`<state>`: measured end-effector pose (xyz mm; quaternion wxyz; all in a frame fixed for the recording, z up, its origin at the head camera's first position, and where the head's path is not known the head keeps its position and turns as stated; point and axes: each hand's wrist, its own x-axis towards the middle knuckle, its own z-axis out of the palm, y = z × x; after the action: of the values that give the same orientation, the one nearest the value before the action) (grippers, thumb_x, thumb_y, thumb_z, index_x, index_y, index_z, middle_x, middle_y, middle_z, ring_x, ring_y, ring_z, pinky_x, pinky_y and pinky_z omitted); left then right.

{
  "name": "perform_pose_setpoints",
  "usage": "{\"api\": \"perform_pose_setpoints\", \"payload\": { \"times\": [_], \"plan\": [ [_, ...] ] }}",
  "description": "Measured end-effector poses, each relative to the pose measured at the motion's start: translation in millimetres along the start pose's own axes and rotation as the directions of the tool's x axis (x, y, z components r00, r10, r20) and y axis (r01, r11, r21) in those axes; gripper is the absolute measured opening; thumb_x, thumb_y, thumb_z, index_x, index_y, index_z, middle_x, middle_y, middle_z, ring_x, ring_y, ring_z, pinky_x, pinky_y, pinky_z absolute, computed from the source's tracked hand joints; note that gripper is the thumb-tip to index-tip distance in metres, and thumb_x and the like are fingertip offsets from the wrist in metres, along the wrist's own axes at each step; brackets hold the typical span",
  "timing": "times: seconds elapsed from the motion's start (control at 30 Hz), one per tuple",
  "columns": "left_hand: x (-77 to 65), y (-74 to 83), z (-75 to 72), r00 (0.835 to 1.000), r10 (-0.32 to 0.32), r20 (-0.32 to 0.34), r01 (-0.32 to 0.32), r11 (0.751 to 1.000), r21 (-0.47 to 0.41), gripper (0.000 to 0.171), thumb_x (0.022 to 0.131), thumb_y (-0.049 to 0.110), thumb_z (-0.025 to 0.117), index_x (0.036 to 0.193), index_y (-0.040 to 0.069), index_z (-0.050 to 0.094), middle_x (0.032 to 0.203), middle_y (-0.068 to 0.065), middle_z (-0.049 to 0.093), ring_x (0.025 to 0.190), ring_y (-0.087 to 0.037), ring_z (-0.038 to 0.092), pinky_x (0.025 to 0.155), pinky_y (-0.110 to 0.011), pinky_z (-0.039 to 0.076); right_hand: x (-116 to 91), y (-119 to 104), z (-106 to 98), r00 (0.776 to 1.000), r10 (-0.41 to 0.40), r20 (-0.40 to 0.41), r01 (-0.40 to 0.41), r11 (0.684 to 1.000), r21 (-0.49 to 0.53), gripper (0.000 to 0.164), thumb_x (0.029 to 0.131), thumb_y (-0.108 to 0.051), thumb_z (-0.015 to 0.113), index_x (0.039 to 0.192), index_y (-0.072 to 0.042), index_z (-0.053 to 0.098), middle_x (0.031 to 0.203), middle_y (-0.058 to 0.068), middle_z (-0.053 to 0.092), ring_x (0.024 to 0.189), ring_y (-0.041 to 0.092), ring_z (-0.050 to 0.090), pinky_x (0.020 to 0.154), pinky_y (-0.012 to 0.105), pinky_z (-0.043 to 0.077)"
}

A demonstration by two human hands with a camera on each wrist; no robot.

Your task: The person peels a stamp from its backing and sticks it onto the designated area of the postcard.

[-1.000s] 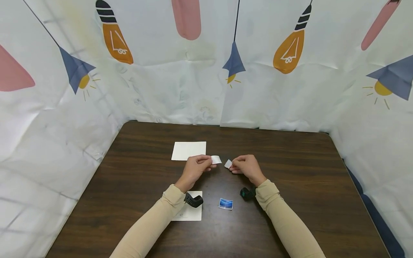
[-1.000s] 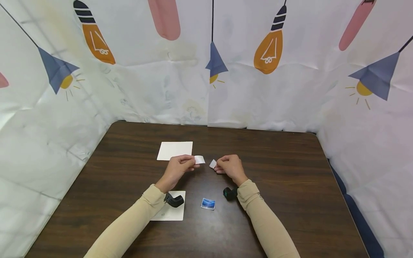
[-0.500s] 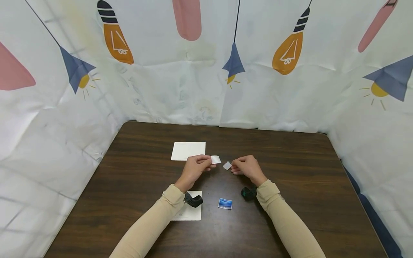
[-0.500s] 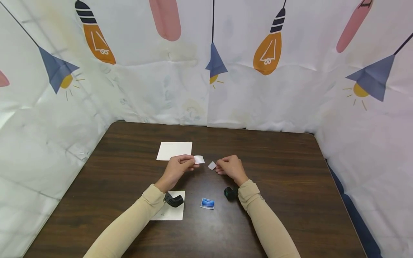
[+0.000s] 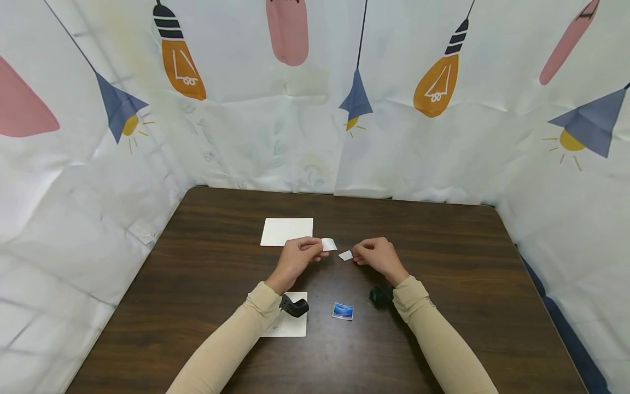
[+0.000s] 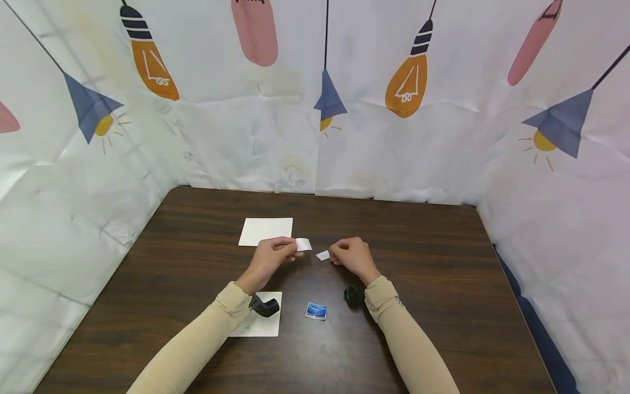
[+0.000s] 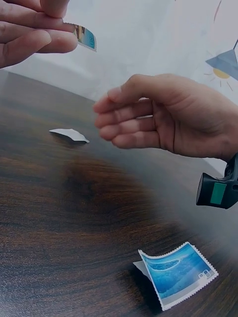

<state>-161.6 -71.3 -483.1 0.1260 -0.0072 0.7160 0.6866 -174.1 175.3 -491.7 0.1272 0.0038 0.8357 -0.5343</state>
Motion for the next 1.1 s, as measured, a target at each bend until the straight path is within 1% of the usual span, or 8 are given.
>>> {"api": "perform_pose_setpoints", "payload": {
  "times": [0.13,0.27,0.37,0.57,0.7,0.8,0.9,1.1],
  "plan": [
    [-1.5,1.7,-0.7,1.000,0.006,0.011,-0.006,1.000,-0.010,0.025,0.099,0.013,0.068,0.120,-0.001,0.073,0.105,-0.018,0.080,0.089,-0.011,0.079,0.079,-0.021,0.063,-2.0,-1.4,-0.1,0.994,-0.109,-0.004,0.109,0.992,-0.062,0.019,0.097,-0.020,0.070,0.105,-0.006,0.080,0.093,0.011,0.081,0.080,0.014,0.078,0.075,0.032,0.066],
    [-3.2,3.1,-1.1,1.000,0.009,0.017,-0.009,1.000,-0.015,0.026,0.099,0.014,0.068,0.120,-0.001,0.072,0.104,-0.017,0.081,0.087,-0.009,0.078,0.079,-0.021,0.062,-4.8,-4.6,1.5,0.979,-0.199,-0.037,0.193,0.974,-0.122,0.014,0.093,-0.021,0.076,0.103,-0.011,0.080,0.093,0.007,0.082,0.081,0.012,0.077,0.073,0.029,0.063],
    [-4.4,4.2,-1.1,1.000,0.017,0.020,-0.017,1.000,-0.021,0.026,0.099,0.014,0.068,0.120,-0.002,0.072,0.103,-0.016,0.081,0.087,-0.009,0.078,0.079,-0.021,0.062,-6.5,-6.9,3.5,0.962,-0.266,-0.066,0.254,0.955,-0.152,0.012,0.090,-0.019,0.079,0.101,-0.013,0.080,0.094,0.005,0.082,0.084,0.013,0.077,0.074,0.026,0.062],
    [-5.7,7.4,-1.3,0.999,0.019,0.030,-0.018,1.000,-0.025,0.027,0.100,0.015,0.068,0.121,-0.001,0.072,0.105,-0.016,0.081,0.089,-0.011,0.078,0.081,-0.022,0.063,-10.8,-11.8,7.1,0.920,-0.381,-0.090,0.362,0.916,-0.174,0.015,0.089,-0.014,0.081,0.103,-0.009,0.079,0.097,0.005,0.081,0.087,0.016,0.077,0.078,0.023,0.062],
    [-6.8,8.4,-1.2,0.999,0.022,0.043,-0.021,0.999,-0.028,0.029,0.100,0.015,0.067,0.123,-0.003,0.070,0.109,-0.020,0.079,0.090,-0.012,0.079,0.083,-0.022,0.063,-14.7,-14.2,9.2,0.895,-0.435,-0.094,0.415,0.892,-0.176,0.018,0.088,-0.011,0.081,0.105,-0.005,0.078,0.096,0.005,0.080,0.084,0.013,0.075,0.077,0.021,0.062],
    [-6.3,7.8,-0.9,0.999,0.018,0.044,-0.017,0.999,-0.044,0.028,0.100,0.013,0.066,0.123,-0.004,0.070,0.110,-0.022,0.079,0.088,-0.010,0.078,0.083,-0.023,0.063,-16.8,-16.0,10.8,0.877,-0.473,-0.090,0.453,0.874,-0.179,0.020,0.087,-0.009,0.081,0.106,-0.005,0.077,0.098,0.005,0.080,0.083,0.011,0.074,0.077,0.024,0.063],
    [-5.6,7.3,-0.7,0.999,0.014,0.046,-0.011,0.999,-0.053,0.028,0.101,0.012,0.066,0.122,-0.005,0.070,0.111,-0.023,0.078,0.087,-0.010,0.078,0.084,-0.024,0.063,-17.5,-16.3,12.0,0.849,-0.522,-0.078,0.501,0.844,-0.192,0.021,0.087,-0.007,0.081,0.107,-0.004,0.077,0.100,0.006,0.079,0.084,0.014,0.075,0.078,0.028,0.065],
    [-5.6,6.6,-0.3,0.998,0.012,0.056,-0.009,0.998,-0.056,0.028,0.101,0.012,0.065,0.123,-0.005,0.070,0.114,-0.026,0.077,0.091,-0.014,0.079,0.083,-0.022,0.063,-18.5,-14.5,13.2,0.766,-0.639,-0.063,0.602,0.749,-0.277,0.023,0.085,-0.007,0.083,0.107,-0.005,0.076,0.100,0.008,0.077,0.085,0.029,0.075,0.077,0.038,0.065]
  ]
}}
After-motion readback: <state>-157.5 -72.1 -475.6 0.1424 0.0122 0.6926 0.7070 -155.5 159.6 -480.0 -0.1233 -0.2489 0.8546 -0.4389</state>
